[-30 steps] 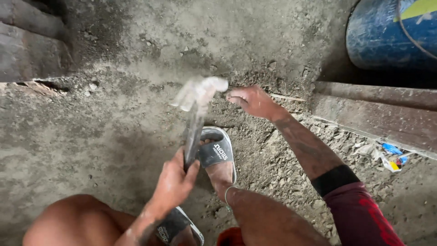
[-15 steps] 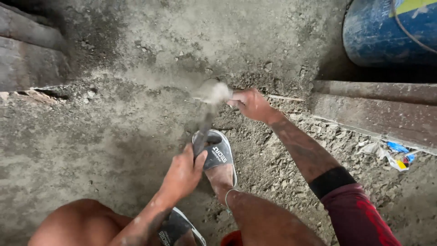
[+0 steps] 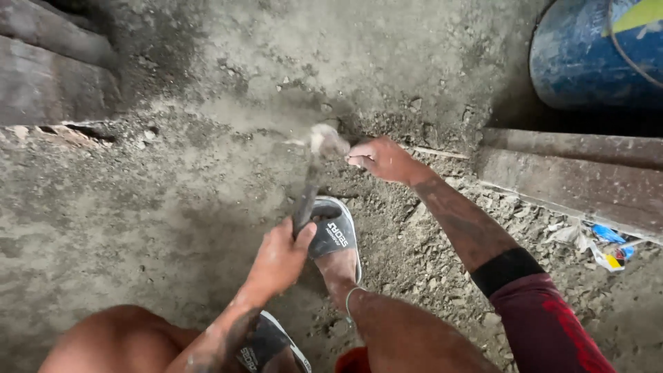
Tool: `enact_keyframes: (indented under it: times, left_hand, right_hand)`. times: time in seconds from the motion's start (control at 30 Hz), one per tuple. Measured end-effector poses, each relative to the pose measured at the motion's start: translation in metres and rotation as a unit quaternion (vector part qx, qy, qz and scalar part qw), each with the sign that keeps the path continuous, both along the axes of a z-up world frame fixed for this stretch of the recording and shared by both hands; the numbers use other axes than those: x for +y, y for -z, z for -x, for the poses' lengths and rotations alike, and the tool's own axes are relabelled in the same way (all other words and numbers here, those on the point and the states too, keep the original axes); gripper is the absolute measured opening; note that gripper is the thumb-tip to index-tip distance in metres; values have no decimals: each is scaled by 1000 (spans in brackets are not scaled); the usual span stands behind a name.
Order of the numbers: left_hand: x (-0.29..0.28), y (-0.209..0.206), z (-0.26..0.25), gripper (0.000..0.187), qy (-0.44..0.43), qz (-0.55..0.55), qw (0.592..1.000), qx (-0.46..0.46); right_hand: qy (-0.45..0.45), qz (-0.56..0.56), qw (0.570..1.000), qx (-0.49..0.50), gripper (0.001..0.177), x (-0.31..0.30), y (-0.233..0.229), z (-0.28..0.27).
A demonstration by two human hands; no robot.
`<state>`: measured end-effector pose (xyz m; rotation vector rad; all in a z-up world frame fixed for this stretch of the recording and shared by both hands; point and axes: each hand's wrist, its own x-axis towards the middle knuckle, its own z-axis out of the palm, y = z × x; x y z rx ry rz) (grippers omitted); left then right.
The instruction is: Using a hammer to chip away at a concrete floor to create a groove or break it apart.
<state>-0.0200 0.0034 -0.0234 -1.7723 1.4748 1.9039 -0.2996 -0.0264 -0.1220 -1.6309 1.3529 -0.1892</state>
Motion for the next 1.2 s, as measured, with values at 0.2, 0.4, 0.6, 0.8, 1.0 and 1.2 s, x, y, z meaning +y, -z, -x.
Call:
enact_keyframes:
  times: [0.2, 0.4, 0.6, 0.8, 1.0, 1.2]
  left_hand:
    - [-4, -17, 1, 30, -198, 155, 966, 56]
    - [4, -3, -1, 32, -84, -47, 991, 92]
    - [-2, -2, 5, 28, -239, 146, 956, 89]
    - [-7, -24, 1, 37, -118, -61, 985, 109]
    - [9, 12, 2, 33, -256, 103, 957, 93]
    - [0, -5, -4, 29, -166, -98, 974, 117]
  right_hand:
    - [4, -46, 999, -7, 22, -11, -9, -2]
    - [-38, -58, 998, 11, 21, -12, 3, 2]
    - [-18, -37, 999, -27, 19, -13, 8, 4]
    - [-17, -50, 998, -33, 19, -13, 3, 2]
    - [-25, -50, 998, -10, 19, -18, -16, -2]
    - [-29, -59, 998, -2, 19, -16, -5, -3]
